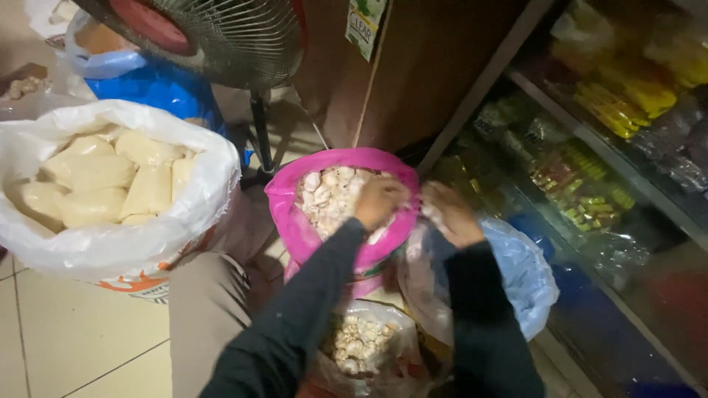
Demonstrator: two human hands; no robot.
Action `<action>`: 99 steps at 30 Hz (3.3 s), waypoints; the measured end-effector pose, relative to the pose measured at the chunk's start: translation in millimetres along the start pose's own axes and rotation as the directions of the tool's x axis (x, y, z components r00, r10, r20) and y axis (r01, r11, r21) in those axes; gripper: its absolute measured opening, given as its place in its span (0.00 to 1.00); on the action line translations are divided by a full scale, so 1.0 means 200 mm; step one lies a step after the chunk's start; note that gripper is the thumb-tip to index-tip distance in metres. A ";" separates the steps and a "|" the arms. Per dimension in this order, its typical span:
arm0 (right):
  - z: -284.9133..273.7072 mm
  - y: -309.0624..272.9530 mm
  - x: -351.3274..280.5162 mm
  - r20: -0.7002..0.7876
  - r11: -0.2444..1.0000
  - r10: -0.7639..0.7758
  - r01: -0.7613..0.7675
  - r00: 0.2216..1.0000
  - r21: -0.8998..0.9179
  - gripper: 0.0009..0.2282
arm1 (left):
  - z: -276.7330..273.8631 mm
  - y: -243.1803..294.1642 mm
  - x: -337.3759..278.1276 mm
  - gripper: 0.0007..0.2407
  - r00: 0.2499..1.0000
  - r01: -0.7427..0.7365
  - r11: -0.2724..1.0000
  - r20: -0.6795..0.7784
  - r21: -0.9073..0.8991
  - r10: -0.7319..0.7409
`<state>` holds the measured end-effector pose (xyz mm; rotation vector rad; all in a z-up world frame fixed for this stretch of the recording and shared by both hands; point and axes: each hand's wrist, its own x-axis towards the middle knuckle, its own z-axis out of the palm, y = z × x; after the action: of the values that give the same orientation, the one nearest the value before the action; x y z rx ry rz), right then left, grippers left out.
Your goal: A person is sitting on the floor peeling garlic bulbs and placing the peeled cloves into a separate bag.
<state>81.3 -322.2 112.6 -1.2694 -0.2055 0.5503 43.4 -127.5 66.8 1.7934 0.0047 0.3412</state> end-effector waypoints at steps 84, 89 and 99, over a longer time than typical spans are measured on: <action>-0.25 0.16 -0.82 -0.673 0.971 -0.236 0.203 0.701 -0.129 0.14 | 0.92 0.21 -0.62 0.17 0.941 0.334 0.761 0.243 -0.556 -0.235; -0.21 0.20 -0.86 -0.682 0.937 -0.326 0.129 0.655 -0.324 0.09 | 0.86 0.18 -0.61 0.26 0.934 0.294 0.849 0.319 -0.438 -0.159; -0.28 0.27 -0.83 -0.674 0.936 -0.323 0.116 0.664 -0.333 0.10 | 0.96 -0.04 -0.59 0.21 0.928 0.355 0.845 0.261 -0.399 -0.266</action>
<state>-51.9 -441.9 70.3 -1.6066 0.2462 -0.2369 -23.5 -330.2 -8.9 1.3353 0.0751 -0.0736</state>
